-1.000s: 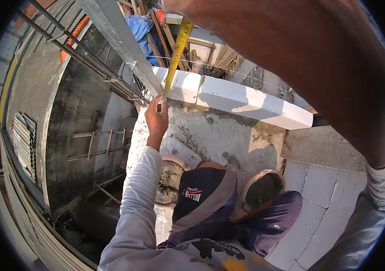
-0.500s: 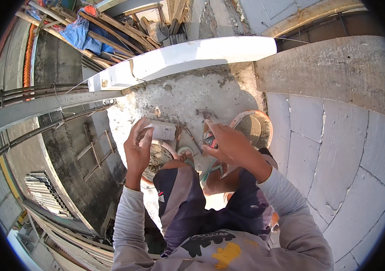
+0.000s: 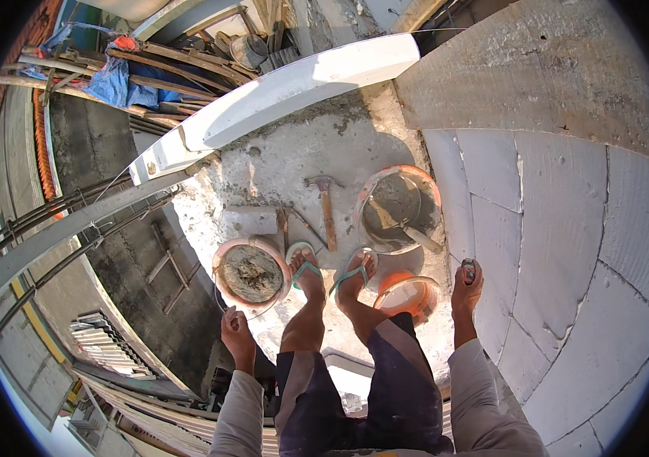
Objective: The person measures a wall section using a tape measure and string line, then applies mortar to a white rectangular tile with a trowel. The person positions the tile against the wall and adjusts it to align with the string line.
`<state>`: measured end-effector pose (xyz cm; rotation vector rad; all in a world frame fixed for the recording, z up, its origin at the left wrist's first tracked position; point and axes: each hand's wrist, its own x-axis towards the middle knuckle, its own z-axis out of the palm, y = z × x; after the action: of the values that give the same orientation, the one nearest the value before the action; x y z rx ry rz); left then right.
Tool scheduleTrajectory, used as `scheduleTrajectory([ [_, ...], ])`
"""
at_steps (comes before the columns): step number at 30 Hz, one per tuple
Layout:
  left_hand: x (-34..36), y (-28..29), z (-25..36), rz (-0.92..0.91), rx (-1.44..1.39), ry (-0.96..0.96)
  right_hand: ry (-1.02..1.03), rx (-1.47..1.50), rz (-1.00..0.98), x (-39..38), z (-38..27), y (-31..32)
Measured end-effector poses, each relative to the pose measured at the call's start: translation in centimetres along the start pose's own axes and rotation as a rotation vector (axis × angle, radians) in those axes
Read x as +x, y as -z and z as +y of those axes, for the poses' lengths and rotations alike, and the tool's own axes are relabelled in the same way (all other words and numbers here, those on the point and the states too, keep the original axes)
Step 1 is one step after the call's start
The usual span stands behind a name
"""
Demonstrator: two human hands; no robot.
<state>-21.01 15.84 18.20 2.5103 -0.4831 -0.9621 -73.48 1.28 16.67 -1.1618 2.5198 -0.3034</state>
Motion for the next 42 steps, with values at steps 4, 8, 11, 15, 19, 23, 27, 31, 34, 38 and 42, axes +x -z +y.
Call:
scheduleTrajectory([
  [4,0.8,-1.7,-1.7,0.279,0.036,0.242,-0.016,0.184,-0.127,1.4,10.3,-5.9],
  [8,3.7,-2.4,-3.9,0.065,-0.526,0.445,0.077,0.058,-0.437,4.7,12.5,-13.4],
  [11,3.8,-3.5,-3.5,0.166,-0.703,0.442,-0.013,0.194,-0.838,7.5,14.5,-18.2],
  [15,3.4,-3.8,-5.3,0.068,-0.643,0.353,-0.086,0.396,-0.786,9.2,17.9,-21.2],
  [19,0.8,-2.9,-5.1,0.117,-0.779,0.347,-0.114,0.219,-0.658,8.1,12.3,-17.0],
  [23,0.0,-3.7,-5.4,0.263,-0.737,0.456,-0.575,1.055,-0.724,8.3,10.1,-9.3],
  [27,-2.1,-3.5,-3.2,0.303,-0.544,0.501,-0.122,0.071,-0.99,7.9,-2.7,-6.8],
  [31,-2.4,-4.6,0.5,0.296,-0.127,0.428,0.591,-0.731,-0.902,7.0,-6.8,-11.9],
  [34,-3.9,-4.2,4.8,0.289,-0.135,0.349,0.702,-0.63,-0.787,6.3,-7.2,-11.6],
  [38,-5.5,-4.5,6.2,0.194,-0.228,0.236,0.585,-0.789,-0.854,5.4,-8.7,-5.9],
  [42,-6.0,-4.3,2.2,0.169,-0.177,0.197,0.724,-0.743,-0.779,5.9,-5.6,-6.3],
])
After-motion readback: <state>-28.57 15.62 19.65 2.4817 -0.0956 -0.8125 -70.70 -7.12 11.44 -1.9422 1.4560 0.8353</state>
